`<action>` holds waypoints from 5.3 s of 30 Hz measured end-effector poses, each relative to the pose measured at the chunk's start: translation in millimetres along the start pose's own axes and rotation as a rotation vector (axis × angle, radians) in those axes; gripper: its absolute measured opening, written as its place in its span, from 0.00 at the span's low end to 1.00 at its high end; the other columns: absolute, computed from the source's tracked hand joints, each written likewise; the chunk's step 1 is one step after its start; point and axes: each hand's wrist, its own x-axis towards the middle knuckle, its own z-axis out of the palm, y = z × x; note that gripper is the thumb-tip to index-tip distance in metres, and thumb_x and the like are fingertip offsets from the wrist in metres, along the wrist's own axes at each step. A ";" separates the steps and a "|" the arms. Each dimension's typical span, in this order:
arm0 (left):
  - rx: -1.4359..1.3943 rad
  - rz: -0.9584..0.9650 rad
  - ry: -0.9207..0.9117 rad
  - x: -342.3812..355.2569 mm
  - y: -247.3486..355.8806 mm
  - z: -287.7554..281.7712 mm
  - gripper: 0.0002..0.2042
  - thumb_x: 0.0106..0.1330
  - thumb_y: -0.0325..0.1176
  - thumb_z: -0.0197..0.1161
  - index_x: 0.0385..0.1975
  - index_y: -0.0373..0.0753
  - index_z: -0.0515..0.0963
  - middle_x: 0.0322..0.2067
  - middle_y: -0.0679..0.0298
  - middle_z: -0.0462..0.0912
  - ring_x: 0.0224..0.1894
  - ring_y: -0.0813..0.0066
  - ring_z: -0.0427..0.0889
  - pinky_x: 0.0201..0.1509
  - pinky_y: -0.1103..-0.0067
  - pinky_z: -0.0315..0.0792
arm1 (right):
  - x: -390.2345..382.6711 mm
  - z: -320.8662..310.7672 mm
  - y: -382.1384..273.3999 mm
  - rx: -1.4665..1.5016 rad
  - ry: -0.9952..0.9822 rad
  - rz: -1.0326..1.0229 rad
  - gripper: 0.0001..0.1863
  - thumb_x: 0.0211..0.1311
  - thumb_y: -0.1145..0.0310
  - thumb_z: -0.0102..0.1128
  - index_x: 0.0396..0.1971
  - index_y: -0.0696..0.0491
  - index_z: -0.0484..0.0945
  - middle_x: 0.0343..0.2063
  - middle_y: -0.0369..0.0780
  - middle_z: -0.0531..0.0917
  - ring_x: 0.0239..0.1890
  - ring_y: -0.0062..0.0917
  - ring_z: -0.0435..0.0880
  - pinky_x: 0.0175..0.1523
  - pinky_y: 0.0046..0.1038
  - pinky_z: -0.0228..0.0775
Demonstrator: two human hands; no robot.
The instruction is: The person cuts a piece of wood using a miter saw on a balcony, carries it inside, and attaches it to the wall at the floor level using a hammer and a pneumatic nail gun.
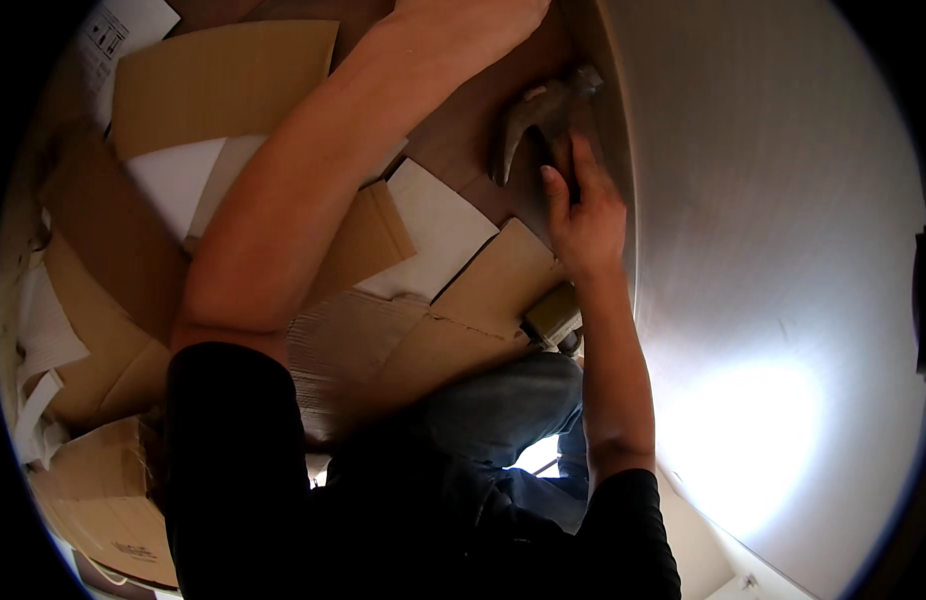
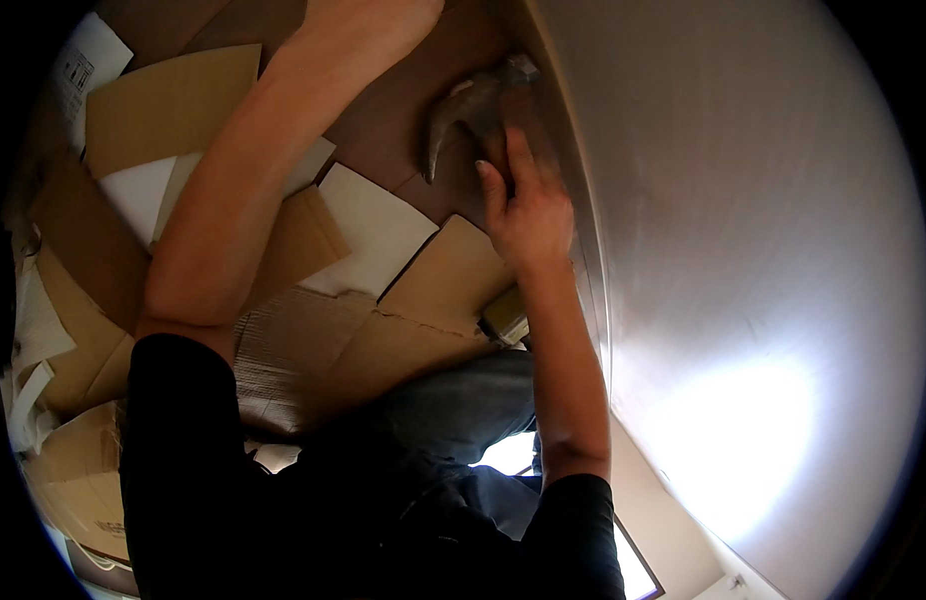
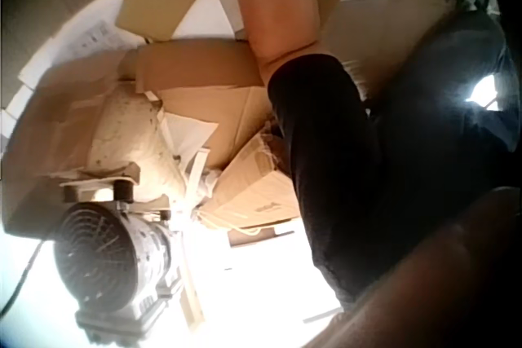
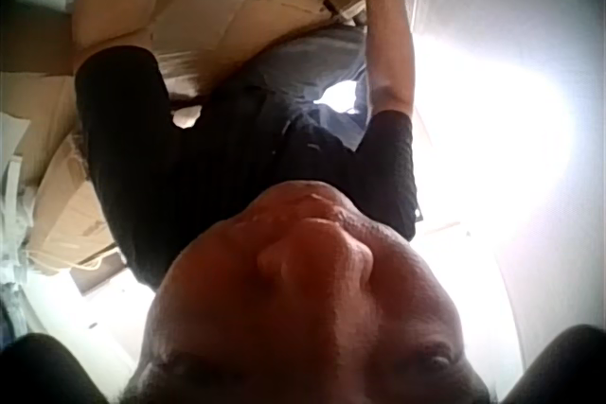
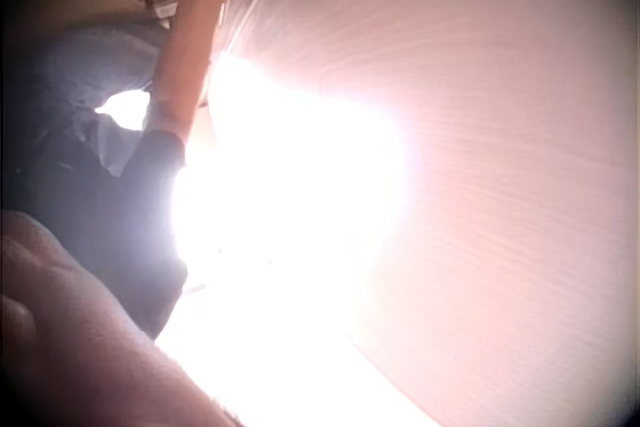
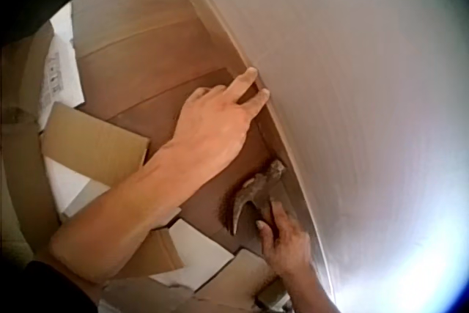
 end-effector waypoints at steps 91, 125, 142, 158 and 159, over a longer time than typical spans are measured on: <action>-0.128 0.110 -0.126 7.3 29.9 25.8 0.18 0.66 0.50 0.71 0.44 0.43 0.84 0.41 0.63 0.86 0.47 0.59 0.83 0.52 0.64 0.76 | -262.8 -64.7 108.4 0.046 -0.249 0.084 0.23 0.44 0.66 0.71 0.42 0.56 0.75 0.51 0.48 0.77 0.56 0.46 0.77 0.62 0.43 0.72; -0.263 0.011 -0.120 10.5 13.8 18.3 0.04 0.67 0.34 0.68 0.39 0.45 0.84 0.33 0.64 0.85 0.36 0.63 0.85 0.42 0.68 0.78 | -216.0 -14.0 -53.4 0.158 -0.331 -0.195 0.05 0.57 0.64 0.59 0.31 0.48 0.76 0.29 0.36 0.79 0.37 0.31 0.84 0.40 0.33 0.77; -0.173 0.102 -0.161 13.5 18.0 20.2 0.06 0.68 0.38 0.70 0.37 0.44 0.86 0.30 0.65 0.84 0.33 0.66 0.83 0.40 0.68 0.76 | -270.0 -71.1 92.8 0.072 -0.190 -0.039 0.13 0.54 0.62 0.66 0.32 0.52 0.75 0.35 0.41 0.79 0.44 0.38 0.81 0.54 0.40 0.74; -0.151 0.154 -0.299 6.2 8.4 29.8 0.13 0.75 0.38 0.63 0.52 0.40 0.84 0.43 0.57 0.85 0.45 0.61 0.85 0.49 0.69 0.78 | -256.5 -52.3 151.3 0.182 -0.577 0.319 0.26 0.53 0.62 0.74 0.51 0.55 0.78 0.47 0.49 0.84 0.54 0.43 0.84 0.59 0.45 0.75; -0.149 0.181 -0.293 3.1 20.6 28.2 0.12 0.75 0.37 0.63 0.52 0.39 0.84 0.44 0.56 0.85 0.46 0.61 0.85 0.50 0.69 0.78 | -261.2 -37.8 156.5 0.199 -0.502 0.321 0.23 0.50 0.62 0.72 0.44 0.56 0.78 0.40 0.48 0.86 0.48 0.44 0.85 0.55 0.44 0.75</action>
